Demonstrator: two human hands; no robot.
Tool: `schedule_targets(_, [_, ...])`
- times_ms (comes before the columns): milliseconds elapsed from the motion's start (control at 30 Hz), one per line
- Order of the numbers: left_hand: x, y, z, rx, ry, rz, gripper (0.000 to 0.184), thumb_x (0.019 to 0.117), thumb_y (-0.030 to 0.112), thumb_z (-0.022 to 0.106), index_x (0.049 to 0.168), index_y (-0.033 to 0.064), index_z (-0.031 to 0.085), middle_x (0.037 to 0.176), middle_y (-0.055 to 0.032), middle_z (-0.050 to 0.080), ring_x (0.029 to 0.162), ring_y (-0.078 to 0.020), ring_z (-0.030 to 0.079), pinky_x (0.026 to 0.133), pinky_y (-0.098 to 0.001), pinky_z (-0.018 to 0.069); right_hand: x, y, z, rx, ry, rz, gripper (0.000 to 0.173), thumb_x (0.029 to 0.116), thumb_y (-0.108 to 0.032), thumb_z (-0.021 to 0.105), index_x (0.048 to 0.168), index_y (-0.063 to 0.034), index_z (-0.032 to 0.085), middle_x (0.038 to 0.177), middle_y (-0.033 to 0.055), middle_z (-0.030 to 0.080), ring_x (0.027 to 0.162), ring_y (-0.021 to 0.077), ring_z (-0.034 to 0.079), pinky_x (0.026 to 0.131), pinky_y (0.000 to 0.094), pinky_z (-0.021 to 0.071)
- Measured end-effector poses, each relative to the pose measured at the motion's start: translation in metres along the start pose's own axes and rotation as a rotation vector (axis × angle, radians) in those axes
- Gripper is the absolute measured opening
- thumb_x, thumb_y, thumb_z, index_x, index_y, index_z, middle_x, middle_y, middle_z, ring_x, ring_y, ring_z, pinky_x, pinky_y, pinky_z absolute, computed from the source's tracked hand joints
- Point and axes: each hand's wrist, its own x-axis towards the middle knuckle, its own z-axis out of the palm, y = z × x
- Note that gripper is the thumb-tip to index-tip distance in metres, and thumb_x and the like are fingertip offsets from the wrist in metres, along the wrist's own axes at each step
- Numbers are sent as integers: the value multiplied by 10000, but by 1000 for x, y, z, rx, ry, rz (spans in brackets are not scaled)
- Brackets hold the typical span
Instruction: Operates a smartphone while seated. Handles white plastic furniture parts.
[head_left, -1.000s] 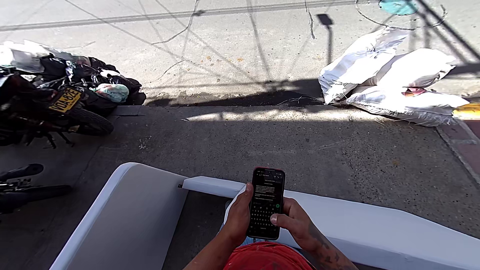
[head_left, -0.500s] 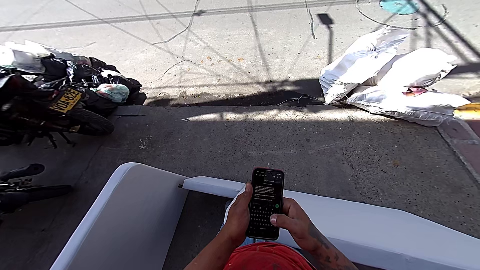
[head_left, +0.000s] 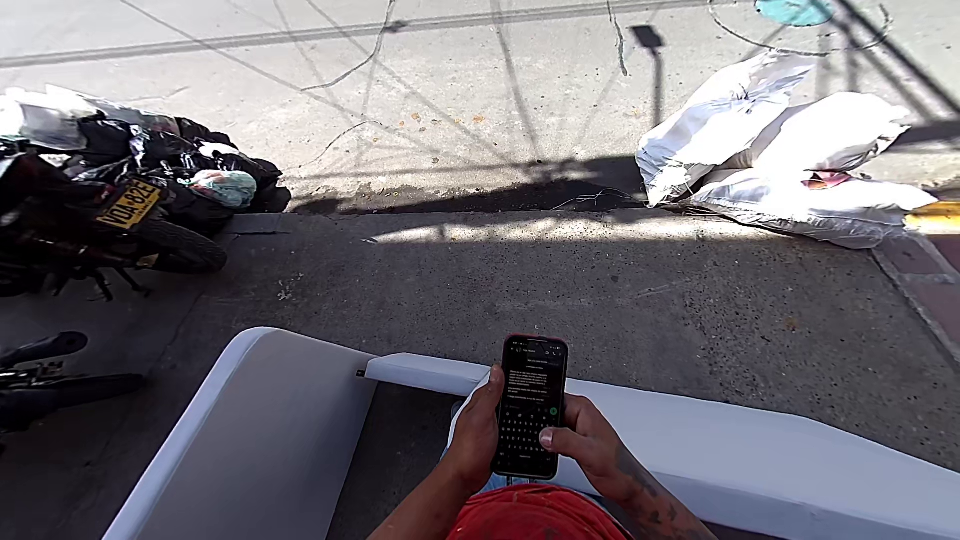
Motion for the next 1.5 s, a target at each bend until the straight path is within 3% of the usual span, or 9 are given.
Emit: schedule_targets(1500, [-4, -3, -1, 2, -23, 6, 674, 1107, 488, 182, 1309, -8, 592, 1140, -209, 717, 1041, -279, 724, 940, -469, 597, -5, 3, 2, 11, 8, 5, 308, 922, -91, 642, 1200, 40, 649, 1062, 132, 754, 974, 189, 738, 893, 378, 610])
